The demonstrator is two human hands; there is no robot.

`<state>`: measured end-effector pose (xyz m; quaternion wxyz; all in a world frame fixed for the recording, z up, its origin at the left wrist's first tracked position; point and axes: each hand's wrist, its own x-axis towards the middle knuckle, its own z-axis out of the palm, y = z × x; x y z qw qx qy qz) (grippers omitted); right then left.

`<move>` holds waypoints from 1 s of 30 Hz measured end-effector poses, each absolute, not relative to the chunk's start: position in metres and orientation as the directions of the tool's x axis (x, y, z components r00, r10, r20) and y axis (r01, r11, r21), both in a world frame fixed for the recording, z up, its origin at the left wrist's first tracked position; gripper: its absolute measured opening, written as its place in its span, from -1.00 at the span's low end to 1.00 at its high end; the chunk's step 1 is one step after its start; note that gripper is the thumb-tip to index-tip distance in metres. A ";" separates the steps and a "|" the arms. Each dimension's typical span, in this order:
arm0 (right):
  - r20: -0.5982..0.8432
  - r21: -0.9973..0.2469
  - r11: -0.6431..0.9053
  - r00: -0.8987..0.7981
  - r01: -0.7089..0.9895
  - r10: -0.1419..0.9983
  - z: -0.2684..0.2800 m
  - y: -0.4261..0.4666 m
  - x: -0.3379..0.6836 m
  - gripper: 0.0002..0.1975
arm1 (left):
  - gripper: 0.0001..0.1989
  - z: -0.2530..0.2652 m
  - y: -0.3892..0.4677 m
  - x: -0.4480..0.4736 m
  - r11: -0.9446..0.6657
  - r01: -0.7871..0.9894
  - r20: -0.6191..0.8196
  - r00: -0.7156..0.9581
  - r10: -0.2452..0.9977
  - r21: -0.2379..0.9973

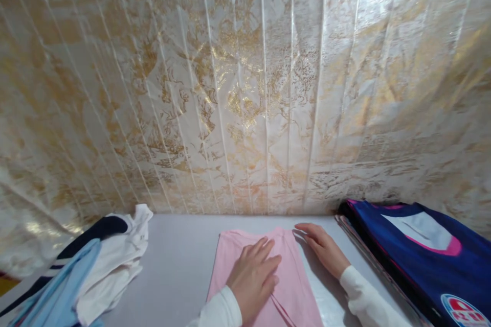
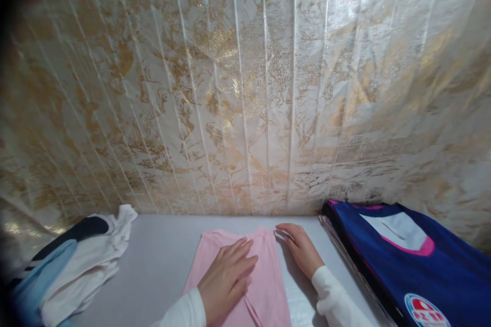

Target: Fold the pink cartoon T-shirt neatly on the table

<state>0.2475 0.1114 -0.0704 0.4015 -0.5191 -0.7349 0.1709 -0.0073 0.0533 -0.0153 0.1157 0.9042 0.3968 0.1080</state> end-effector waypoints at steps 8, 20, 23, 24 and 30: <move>0.399 -0.491 0.471 -0.292 0.733 0.869 -0.059 0.139 0.232 -0.66 | -0.45 -0.036 0.047 0.024 -0.761 0.543 0.077 0.794 0.603 0.356; 0.332 -0.441 0.477 -0.355 0.760 0.874 -0.059 0.159 0.229 -0.74 | -0.29 -0.064 0.048 0.033 -0.740 0.538 -0.006 0.810 0.586 0.404; 0.337 -0.425 0.477 -0.355 0.769 0.872 -0.057 0.161 0.228 -0.74 | -0.31 -0.065 0.047 0.033 -0.745 0.543 0.012 0.805 0.593 0.387; 0.338 -0.422 0.476 -0.353 0.771 0.872 -0.057 0.161 0.229 -0.74 | -0.31 -0.064 0.047 0.033 -0.744 0.545 0.012 0.803 0.595 0.387; 0.335 -0.433 0.500 -0.382 0.750 0.862 -0.056 0.156 0.238 -0.67 | -0.33 -0.048 0.047 0.032 -0.711 0.576 0.016 0.773 0.635 0.403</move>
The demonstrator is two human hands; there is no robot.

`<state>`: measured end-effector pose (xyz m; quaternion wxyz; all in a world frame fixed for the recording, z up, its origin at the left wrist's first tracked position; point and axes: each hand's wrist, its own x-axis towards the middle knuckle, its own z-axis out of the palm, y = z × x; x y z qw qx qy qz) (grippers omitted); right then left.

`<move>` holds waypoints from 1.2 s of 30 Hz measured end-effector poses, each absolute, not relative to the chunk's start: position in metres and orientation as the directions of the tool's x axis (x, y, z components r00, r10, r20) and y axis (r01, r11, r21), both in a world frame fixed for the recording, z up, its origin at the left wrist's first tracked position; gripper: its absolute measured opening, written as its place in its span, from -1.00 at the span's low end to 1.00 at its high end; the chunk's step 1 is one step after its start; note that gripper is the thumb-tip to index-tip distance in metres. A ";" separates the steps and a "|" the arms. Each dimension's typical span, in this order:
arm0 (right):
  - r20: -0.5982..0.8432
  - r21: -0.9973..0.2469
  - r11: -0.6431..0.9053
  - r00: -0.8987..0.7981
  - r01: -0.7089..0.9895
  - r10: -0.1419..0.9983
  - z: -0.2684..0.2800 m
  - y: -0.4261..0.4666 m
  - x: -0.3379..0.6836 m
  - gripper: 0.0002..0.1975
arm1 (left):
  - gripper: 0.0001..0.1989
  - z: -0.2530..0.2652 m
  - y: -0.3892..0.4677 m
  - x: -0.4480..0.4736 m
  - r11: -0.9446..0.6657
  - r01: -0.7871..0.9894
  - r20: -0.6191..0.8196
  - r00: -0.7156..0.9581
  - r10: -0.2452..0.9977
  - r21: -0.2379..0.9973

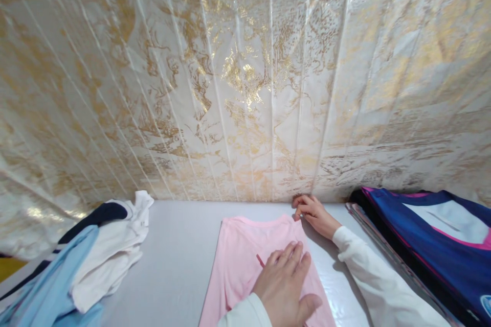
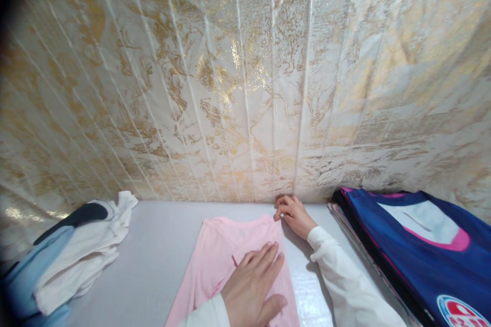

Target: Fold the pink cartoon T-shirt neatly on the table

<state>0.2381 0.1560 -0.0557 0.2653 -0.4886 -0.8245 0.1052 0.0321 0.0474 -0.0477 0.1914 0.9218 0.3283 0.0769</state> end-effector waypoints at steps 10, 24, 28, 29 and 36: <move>0.327 -0.350 0.518 -0.416 0.781 0.849 -0.054 0.152 0.222 -0.77 | -0.35 -0.055 0.046 0.034 -0.705 0.575 0.016 0.770 0.638 0.414; 0.228 -0.445 0.514 -0.463 0.733 0.857 -0.059 0.158 0.238 -0.78 | -0.33 -0.060 0.045 0.036 -0.683 0.628 0.009 0.734 0.680 0.374; 0.281 -0.377 0.513 -0.433 0.771 0.856 -0.057 0.157 0.230 -0.79 | -0.33 -0.059 0.044 0.035 -0.674 0.636 -0.006 0.729 0.685 0.376; 0.289 -0.366 0.511 -0.427 0.778 0.857 -0.057 0.157 0.230 -0.79 | -0.32 -0.058 0.043 0.035 -0.670 0.638 -0.003 0.725 0.689 0.379; 0.365 -0.370 0.499 -0.372 0.784 0.854 -0.056 0.150 0.225 -0.59 | -0.30 -0.061 0.043 0.036 -0.656 0.648 0.015 0.707 0.707 0.388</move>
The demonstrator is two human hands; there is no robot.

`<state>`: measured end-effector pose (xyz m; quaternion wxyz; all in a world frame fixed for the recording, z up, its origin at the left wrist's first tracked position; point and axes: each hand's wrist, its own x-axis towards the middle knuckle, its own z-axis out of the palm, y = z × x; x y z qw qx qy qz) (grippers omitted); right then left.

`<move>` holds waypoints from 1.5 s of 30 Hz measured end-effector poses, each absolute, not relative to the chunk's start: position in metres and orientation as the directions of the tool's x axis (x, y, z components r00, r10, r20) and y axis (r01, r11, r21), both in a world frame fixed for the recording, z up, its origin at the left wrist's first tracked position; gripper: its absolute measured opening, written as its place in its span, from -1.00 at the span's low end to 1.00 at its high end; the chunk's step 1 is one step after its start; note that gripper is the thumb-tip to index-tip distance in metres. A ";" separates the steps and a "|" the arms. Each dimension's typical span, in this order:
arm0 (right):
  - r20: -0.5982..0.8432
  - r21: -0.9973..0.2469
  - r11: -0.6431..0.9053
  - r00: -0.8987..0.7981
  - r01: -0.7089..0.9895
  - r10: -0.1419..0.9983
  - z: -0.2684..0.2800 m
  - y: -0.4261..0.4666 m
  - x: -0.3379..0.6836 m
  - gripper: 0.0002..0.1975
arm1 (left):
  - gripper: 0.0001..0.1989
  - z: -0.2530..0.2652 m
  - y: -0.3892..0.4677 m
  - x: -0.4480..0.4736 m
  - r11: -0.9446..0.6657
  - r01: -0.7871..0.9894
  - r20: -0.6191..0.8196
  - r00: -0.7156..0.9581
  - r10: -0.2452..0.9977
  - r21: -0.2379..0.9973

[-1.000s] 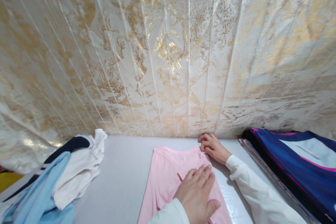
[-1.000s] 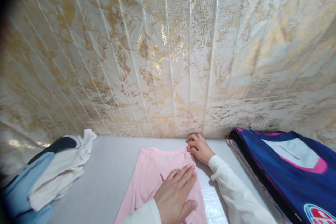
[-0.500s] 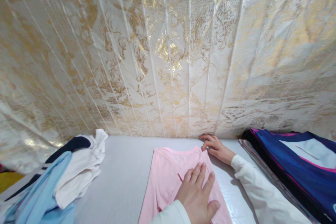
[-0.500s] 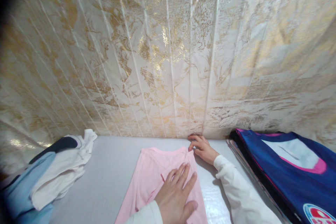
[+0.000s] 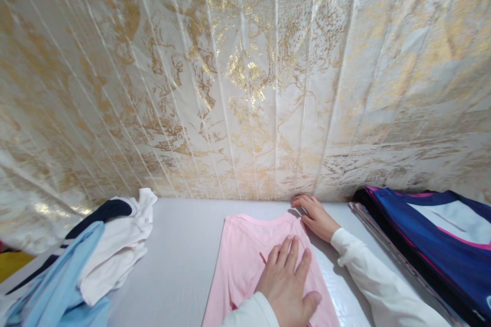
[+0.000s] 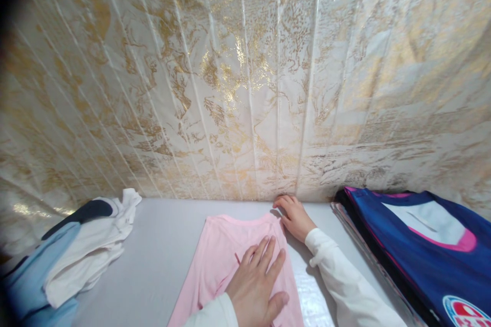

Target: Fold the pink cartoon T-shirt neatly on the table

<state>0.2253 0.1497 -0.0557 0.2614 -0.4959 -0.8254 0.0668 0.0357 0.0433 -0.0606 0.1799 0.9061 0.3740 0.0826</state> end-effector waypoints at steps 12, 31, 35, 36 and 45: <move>0.433 -0.277 0.385 -0.243 0.881 0.868 -0.090 0.151 0.227 -0.58 | -0.36 -0.048 0.035 0.030 -0.647 0.585 0.106 0.696 0.710 0.489; 0.319 -0.248 0.517 -0.435 0.819 0.842 -0.077 -0.001 0.178 -0.49 | -0.51 -0.016 -0.003 -0.092 -0.466 0.862 0.115 0.452 0.885 0.197; 0.234 -0.178 0.494 -0.451 0.851 0.861 -0.077 -0.009 0.162 -0.39 | -0.38 -0.042 -0.022 -0.082 -0.557 0.800 0.110 0.547 0.830 0.224; 0.218 -0.163 0.491 -0.454 0.856 0.864 -0.077 -0.010 0.160 -0.36 | -0.36 -0.047 -0.022 -0.080 -0.572 0.788 0.102 0.565 0.819 0.228; 0.210 -0.154 0.486 -0.452 0.860 0.867 -0.081 -0.014 0.161 -0.30 | -0.38 -0.051 -0.012 -0.092 -0.614 0.738 0.200 0.581 0.789 0.278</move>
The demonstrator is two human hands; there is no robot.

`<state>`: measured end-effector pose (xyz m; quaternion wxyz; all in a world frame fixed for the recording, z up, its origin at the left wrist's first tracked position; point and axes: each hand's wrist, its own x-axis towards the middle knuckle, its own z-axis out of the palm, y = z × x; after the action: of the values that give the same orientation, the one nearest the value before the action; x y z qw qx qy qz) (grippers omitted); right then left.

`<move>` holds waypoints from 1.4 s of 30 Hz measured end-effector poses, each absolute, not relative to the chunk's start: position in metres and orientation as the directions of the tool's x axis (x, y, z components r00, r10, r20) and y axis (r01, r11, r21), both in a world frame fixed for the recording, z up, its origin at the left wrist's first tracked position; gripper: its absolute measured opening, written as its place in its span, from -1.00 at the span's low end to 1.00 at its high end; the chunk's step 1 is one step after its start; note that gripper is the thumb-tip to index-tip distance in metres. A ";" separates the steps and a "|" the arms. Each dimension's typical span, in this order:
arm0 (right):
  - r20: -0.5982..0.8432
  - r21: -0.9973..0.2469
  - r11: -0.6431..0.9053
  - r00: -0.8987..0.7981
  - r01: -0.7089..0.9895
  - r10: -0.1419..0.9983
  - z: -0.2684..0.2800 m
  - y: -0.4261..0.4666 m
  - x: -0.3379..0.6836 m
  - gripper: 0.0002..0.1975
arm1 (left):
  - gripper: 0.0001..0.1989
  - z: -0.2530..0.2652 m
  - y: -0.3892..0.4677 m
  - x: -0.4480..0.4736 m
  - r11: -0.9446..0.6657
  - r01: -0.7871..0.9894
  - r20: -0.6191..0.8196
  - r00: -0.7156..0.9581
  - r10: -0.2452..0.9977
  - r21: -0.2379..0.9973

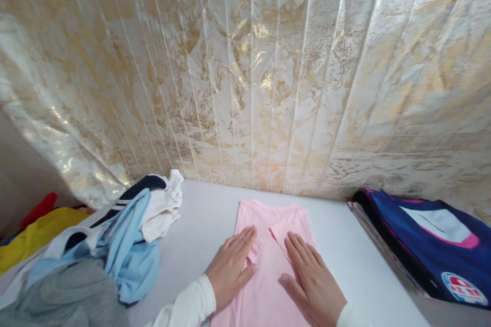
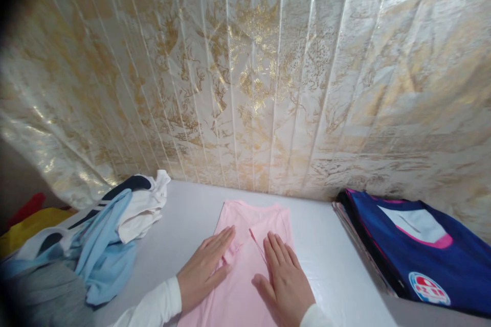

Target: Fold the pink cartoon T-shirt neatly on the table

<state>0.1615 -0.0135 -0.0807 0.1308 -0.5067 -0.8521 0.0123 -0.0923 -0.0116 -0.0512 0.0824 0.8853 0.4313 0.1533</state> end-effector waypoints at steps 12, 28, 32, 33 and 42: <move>0.245 -0.135 0.507 -0.467 0.852 0.850 -0.085 -0.013 0.163 -0.32 | -0.37 -0.045 -0.030 -0.108 -0.676 0.696 0.153 0.660 0.735 0.244; 0.192 -0.139 0.477 -0.449 0.868 0.873 -0.081 -0.014 0.161 -0.31 | -0.77 -0.015 -0.009 -0.093 -0.666 0.673 0.280 0.604 0.746 0.323; 0.189 -0.156 0.474 -0.445 0.867 0.876 -0.081 -0.013 0.160 -0.32 | -0.81 -0.022 -0.008 -0.095 -0.648 0.682 0.282 0.583 0.762 0.340; 0.192 -0.163 0.475 -0.444 0.865 0.875 -0.082 -0.013 0.160 -0.32 | -0.80 -0.024 -0.008 -0.096 -0.640 0.680 0.280 0.576 0.768 0.357; 0.173 -0.272 0.509 -0.479 0.817 0.861 -0.061 -0.001 0.157 -0.39 | -0.78 -0.017 -0.015 -0.095 -0.616 0.669 0.282 0.549 0.787 0.416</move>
<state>0.1570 -0.0014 -0.0610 0.1444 -0.4896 -0.8565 0.0765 -0.0952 -0.0149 -0.0174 0.1308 0.8703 0.4182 0.2250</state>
